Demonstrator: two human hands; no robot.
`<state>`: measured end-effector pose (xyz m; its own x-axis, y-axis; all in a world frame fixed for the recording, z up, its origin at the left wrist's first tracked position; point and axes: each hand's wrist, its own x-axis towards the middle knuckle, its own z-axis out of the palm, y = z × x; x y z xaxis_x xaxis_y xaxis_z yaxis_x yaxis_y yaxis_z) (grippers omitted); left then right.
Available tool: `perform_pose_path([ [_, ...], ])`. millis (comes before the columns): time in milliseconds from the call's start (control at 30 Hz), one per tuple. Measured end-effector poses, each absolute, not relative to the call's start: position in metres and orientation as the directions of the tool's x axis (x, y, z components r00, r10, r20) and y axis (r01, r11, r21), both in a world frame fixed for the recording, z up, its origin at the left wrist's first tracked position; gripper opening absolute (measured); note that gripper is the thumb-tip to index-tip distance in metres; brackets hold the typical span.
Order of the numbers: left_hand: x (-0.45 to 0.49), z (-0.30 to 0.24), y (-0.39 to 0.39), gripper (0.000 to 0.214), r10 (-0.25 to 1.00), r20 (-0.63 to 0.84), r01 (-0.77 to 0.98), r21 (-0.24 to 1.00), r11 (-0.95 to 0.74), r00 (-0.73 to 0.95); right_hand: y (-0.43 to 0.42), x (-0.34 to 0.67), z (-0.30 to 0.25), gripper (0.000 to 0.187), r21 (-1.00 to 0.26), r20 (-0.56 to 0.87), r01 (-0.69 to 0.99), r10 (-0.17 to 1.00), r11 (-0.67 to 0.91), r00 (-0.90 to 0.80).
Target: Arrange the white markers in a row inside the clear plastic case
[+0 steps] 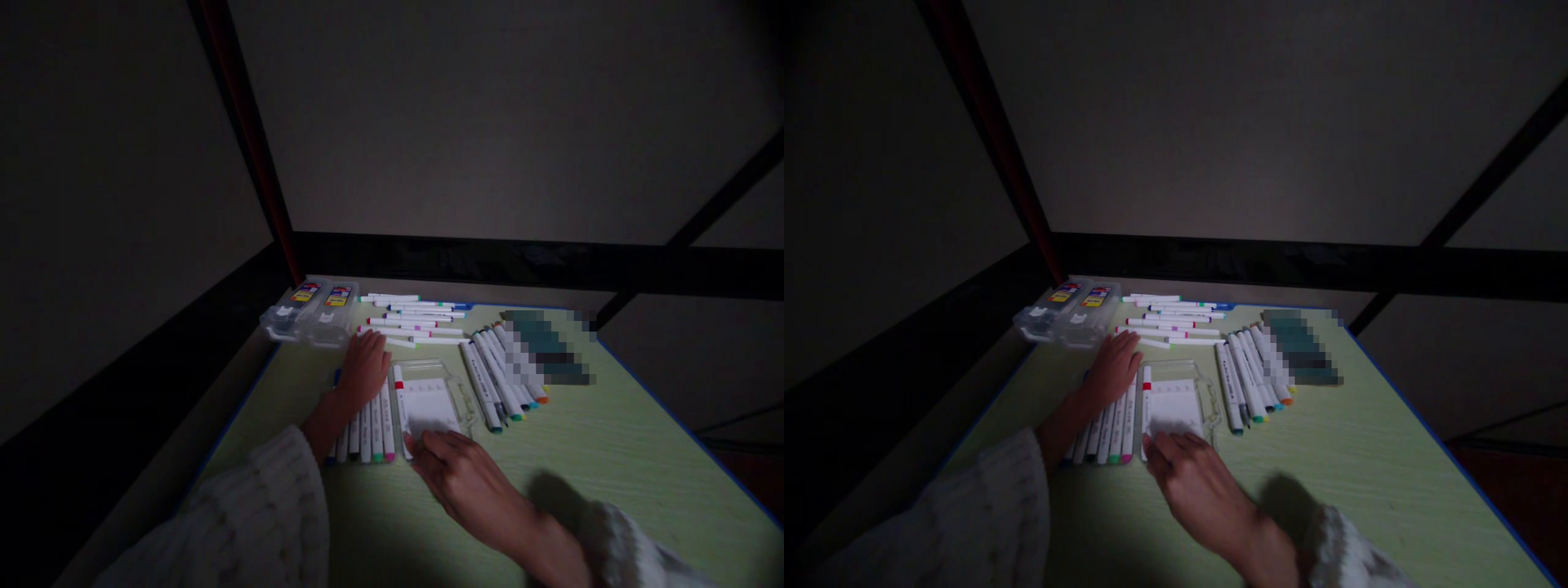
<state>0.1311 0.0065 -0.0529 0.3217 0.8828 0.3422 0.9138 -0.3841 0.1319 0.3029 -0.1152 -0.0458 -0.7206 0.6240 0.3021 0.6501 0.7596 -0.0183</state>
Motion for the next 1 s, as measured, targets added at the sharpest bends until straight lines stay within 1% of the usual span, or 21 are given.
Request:
perform_pose_path([
  [133,0.1317,-0.0503,0.0052,0.024,0.887,0.331,0.917,0.122,-0.379,0.323,-0.1153,0.3028,-0.0461,0.022,-0.017,0.293,0.646,0.621,0.763,-0.727],
  [300,0.1332,-0.0477,0.0046,0.024,0.892,0.314,0.92,0.113,-0.374,0.324,-0.1153,0.3029,-0.0451,0.021,-0.035,0.328,0.64,0.614,0.767,-0.718],
  [533,0.1331,-0.0451,0.0042,0.021,0.914,0.269,0.923,0.154,-0.352,0.304,-0.116,0.3029,-0.0434,0.021,-0.043,0.342,0.641,0.614,0.767,-0.712],
  [700,0.1334,-0.0439,0.0043,0.02,0.918,0.261,0.931,0.13,-0.34,0.299,-0.1155,0.3032,-0.0461,0.022,-0.028,0.32,0.647,0.62,0.762,-0.716],
  [1000,0.133,-0.0451,0.0044,0.017,0.925,0.249,0.93,0.162,-0.33,0.285,-0.1146,0.3027,-0.0441,0.022,-0.065,0.343,0.634,0.614,0.771,-0.711],
])
